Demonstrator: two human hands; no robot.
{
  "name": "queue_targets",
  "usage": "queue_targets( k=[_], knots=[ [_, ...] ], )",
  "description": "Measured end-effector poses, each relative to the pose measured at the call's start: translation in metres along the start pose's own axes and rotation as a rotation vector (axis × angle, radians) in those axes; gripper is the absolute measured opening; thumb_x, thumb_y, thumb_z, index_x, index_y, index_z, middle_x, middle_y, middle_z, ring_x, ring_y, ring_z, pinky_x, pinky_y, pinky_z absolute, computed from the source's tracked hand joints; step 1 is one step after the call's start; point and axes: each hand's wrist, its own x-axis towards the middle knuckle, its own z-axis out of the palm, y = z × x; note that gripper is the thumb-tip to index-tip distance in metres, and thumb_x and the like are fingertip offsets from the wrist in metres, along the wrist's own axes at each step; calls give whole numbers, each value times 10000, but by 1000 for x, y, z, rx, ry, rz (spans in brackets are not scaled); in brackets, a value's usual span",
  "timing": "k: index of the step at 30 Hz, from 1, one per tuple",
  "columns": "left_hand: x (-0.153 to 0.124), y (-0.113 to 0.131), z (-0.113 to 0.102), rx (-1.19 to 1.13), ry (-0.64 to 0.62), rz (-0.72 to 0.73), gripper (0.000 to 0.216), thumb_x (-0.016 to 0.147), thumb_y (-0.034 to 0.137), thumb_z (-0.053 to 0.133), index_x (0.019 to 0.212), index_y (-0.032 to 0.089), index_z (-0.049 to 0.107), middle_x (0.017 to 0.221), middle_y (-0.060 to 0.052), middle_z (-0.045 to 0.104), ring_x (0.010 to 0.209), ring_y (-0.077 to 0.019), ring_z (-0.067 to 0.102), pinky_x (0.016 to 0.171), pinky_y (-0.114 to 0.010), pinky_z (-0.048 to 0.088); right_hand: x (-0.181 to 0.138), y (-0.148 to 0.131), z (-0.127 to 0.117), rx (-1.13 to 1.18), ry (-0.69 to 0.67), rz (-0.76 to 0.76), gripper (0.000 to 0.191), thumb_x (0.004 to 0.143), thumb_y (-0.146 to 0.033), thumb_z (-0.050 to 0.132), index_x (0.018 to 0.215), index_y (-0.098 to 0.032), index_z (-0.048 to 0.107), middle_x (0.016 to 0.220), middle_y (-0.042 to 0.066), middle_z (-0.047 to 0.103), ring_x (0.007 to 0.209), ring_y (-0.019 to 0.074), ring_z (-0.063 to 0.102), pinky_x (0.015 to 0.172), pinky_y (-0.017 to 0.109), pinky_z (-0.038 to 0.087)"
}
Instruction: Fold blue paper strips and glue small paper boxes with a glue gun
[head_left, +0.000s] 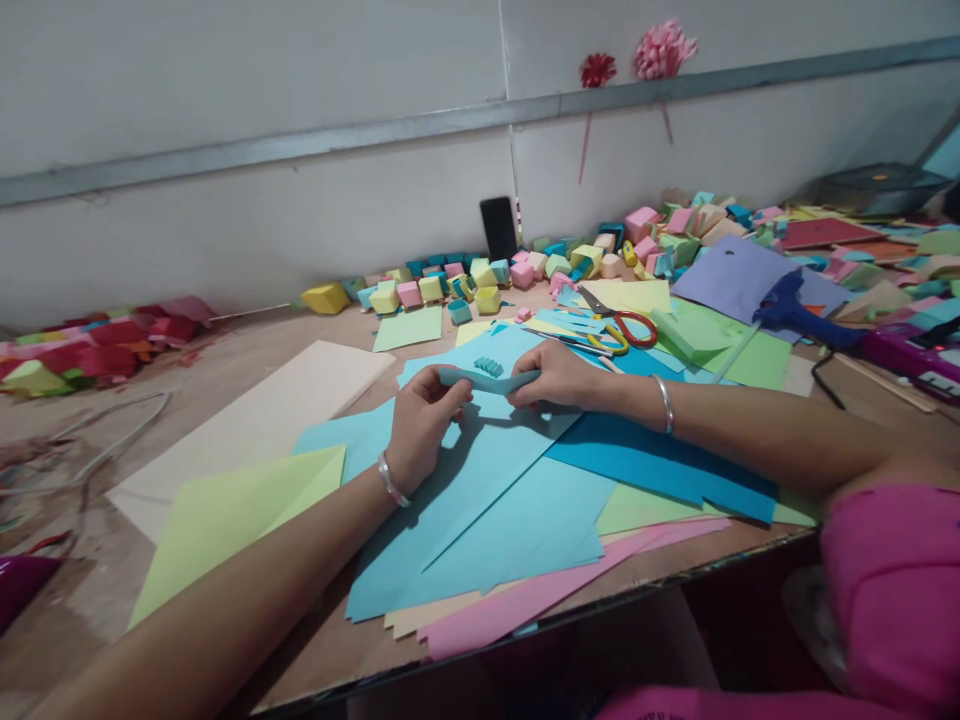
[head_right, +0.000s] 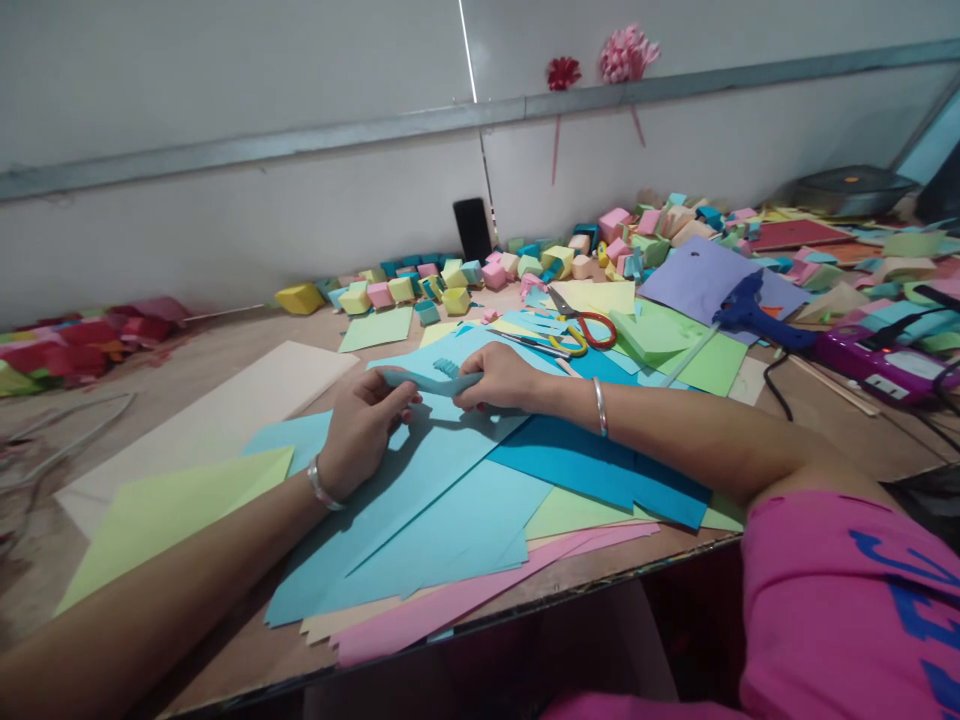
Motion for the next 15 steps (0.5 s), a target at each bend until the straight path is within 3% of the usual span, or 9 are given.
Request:
queue_targets(
  k=[4, 8, 15],
  knots=[
    [1, 3, -1, 73, 77, -4, 194, 725, 301, 715, 806, 130, 673, 594, 10, 601, 490, -76, 451, 432, -196, 339, 6, 9, -3, 190, 7, 28, 160, 704, -274, 688, 647, -125, 692, 541, 17, 652, 460, 97, 543, 444, 212, 382],
    [5, 0, -1, -20, 92, -40, 195, 724, 290, 699, 824, 132, 643, 669, -26, 661, 531, -94, 528, 447, -195, 360, 16, 23, -12, 388, 29, 55, 251, 776, -360, 659, 748, -114, 704, 627, 61, 699, 471, 87, 561, 425, 202, 360],
    [9, -7, -3, -96, 95, -94, 229, 714, 267, 679, 886, 136, 604, 734, -66, 701, 614, -141, 634, 459, -197, 405, 22, 29, -16, 392, 183, -29, 246, 757, -322, 665, 611, -127, 633, 616, 38, 640, 498, 66, 489, 436, 204, 323]
  ],
)
